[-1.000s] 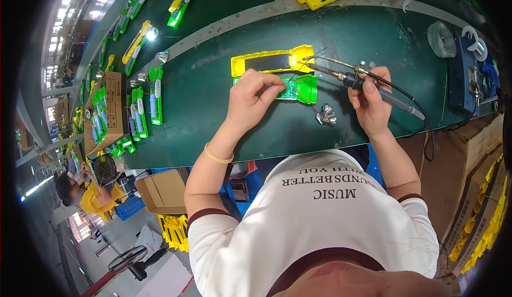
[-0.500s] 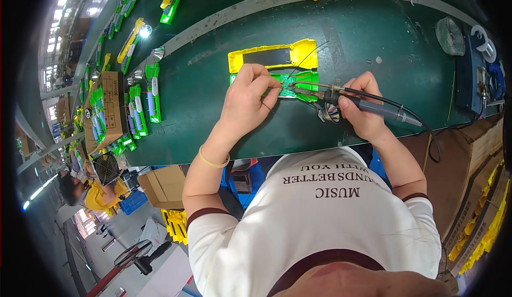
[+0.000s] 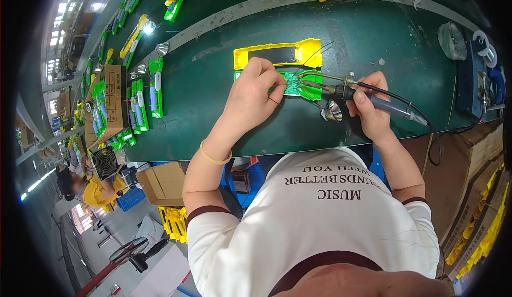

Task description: Soldering wires and components onto a circuit board for flashlights on an assembly line.

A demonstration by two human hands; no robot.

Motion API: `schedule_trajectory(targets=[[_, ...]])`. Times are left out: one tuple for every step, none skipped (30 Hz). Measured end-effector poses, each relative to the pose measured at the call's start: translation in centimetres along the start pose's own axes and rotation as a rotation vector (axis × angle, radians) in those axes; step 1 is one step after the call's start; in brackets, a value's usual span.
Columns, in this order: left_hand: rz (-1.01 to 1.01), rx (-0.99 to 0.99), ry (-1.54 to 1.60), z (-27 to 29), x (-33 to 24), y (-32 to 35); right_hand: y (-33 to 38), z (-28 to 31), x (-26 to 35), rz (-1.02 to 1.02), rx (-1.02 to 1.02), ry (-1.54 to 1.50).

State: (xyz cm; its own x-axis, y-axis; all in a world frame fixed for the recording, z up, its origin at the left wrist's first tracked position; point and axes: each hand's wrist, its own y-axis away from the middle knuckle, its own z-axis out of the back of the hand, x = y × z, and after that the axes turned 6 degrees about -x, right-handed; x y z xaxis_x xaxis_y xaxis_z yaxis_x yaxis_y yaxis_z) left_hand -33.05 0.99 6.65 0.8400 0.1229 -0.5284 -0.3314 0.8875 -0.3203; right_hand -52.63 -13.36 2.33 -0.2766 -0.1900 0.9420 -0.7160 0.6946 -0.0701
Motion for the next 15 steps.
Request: schedule_trajectory(targets=[[0.011,0.006,0.0,0.0,-0.1,0.0,0.0,0.0,0.0,0.001,0.002,-0.001],[0.022,0.012,0.001,0.1,-0.2,-0.1,0.0,-0.1,-0.1,-0.002,0.002,-0.004],[0.023,0.01,-0.002,0.1,-0.2,0.0,0.0,-0.1,-0.1,-0.005,0.002,-0.007],[0.025,0.014,-0.005,0.2,-0.2,0.0,0.0,-0.1,-0.1,-0.003,0.005,-0.009],[0.028,0.018,-0.01,0.2,-0.3,0.0,0.0,-0.1,-0.1,-0.004,0.003,-0.023],[0.029,0.016,-0.015,0.1,-0.2,0.0,0.0,-0.1,-0.1,-0.006,0.002,-0.038],[0.031,-0.006,-0.001,-0.1,-0.1,0.2,0.0,-0.2,0.0,-0.004,0.007,-0.044],[0.034,-0.027,0.012,-0.1,-0.1,0.3,0.0,-0.2,0.1,-0.016,-0.006,-0.047],[0.036,-0.028,0.003,0.3,-0.2,0.5,0.0,-0.2,0.3,-0.028,-0.02,-0.051],[-0.007,-0.139,-0.062,0.8,-0.2,0.7,-0.1,0.0,0.3,-0.025,-0.016,-0.058],[-0.053,-0.244,-0.124,1.6,-0.2,0.9,0.0,0.2,0.3,-0.021,-0.035,-0.049],[-0.053,-0.235,-0.27,2.9,0.1,1.4,0.0,0.4,0.3,-0.017,-0.054,-0.039],[0.0,-0.186,-0.346,4.1,0.5,2.2,0.0,0.4,0.2,0.0,-0.058,-0.044],[0.128,-0.109,-0.294,4.6,0.4,3.2,0.0,0.3,0.4,-0.004,-0.056,-0.049],[0.256,-0.032,-0.239,4.8,0.3,3.9,0.0,0.2,0.6,-0.02,-0.048,-0.069]])
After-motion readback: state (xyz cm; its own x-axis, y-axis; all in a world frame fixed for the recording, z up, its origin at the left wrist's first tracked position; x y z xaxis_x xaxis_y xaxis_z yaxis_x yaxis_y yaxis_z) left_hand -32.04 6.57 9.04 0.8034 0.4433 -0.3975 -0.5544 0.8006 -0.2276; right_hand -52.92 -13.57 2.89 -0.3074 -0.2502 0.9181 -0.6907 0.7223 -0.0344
